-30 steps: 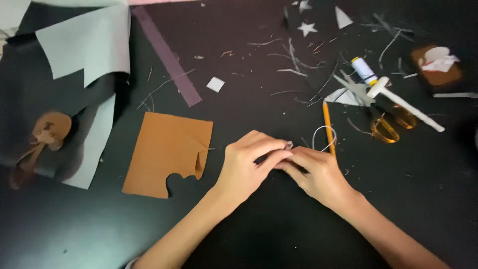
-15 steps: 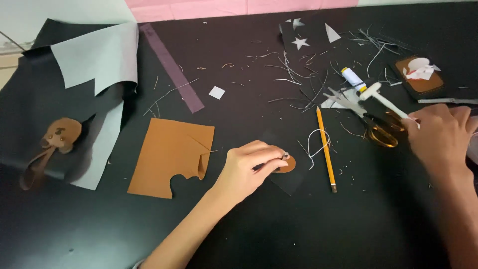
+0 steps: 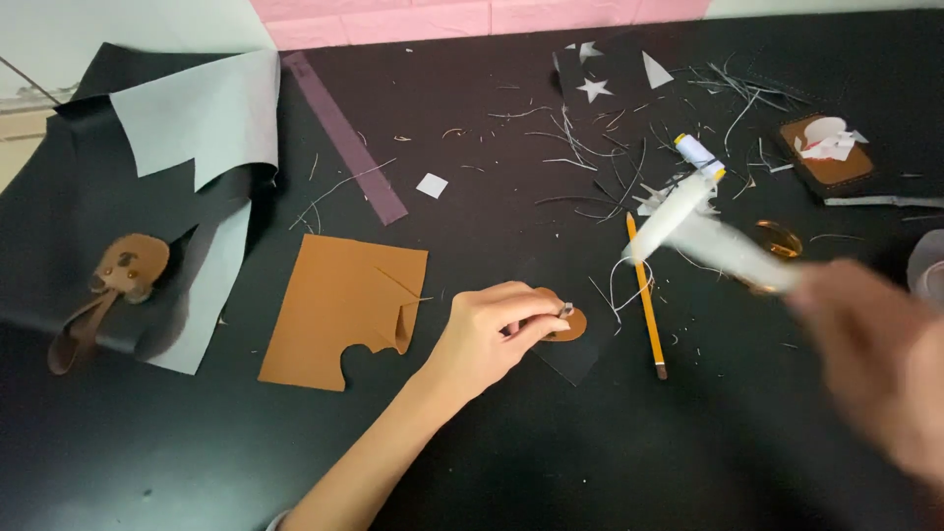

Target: Using a hammer and a hole punch tool to create stitching holes in a small piece of brown leather on a workbench.

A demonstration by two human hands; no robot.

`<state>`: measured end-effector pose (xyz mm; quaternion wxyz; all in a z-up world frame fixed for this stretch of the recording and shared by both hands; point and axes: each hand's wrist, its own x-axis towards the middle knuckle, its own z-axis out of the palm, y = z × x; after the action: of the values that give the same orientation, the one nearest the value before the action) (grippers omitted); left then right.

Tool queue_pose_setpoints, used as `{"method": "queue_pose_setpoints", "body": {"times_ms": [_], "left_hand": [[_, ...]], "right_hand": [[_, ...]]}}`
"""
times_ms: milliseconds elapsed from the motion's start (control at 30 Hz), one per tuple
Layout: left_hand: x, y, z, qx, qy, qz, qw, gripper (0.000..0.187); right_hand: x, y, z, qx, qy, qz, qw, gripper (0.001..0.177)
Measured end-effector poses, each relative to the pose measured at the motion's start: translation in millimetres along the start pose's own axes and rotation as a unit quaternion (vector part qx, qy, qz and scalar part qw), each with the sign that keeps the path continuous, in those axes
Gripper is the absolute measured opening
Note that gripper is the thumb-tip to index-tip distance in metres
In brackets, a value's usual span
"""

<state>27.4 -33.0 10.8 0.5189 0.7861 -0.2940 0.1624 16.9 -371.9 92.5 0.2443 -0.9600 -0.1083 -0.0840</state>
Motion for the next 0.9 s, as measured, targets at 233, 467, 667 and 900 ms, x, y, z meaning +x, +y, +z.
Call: {"method": "queue_pose_setpoints", "body": {"times_ms": [233, 467, 667, 900], "left_hand": [[1, 4, -2, -0.014, -0.005, 0.001, 1.000, 0.011], [1, 3, -3, -0.005, -0.003, 0.001, 1.000, 0.009], [0, 5, -4, -0.027, -0.001, 0.000, 1.000, 0.010], [1, 8, -5, -0.020, 0.000, -0.004, 1.000, 0.011]], "right_hand": [[-11, -26, 20, -0.040, -0.135, -0.095, 0.985, 0.021], [-17, -48, -12, -0.128, -0.008, -0.085, 0.988, 0.034], [-15, 56, 9, -0.033, -0.064, -0.052, 0.996, 0.028], [-38, 63, 38, -0.061, -0.029, 0.070, 0.995, 0.025]]}}
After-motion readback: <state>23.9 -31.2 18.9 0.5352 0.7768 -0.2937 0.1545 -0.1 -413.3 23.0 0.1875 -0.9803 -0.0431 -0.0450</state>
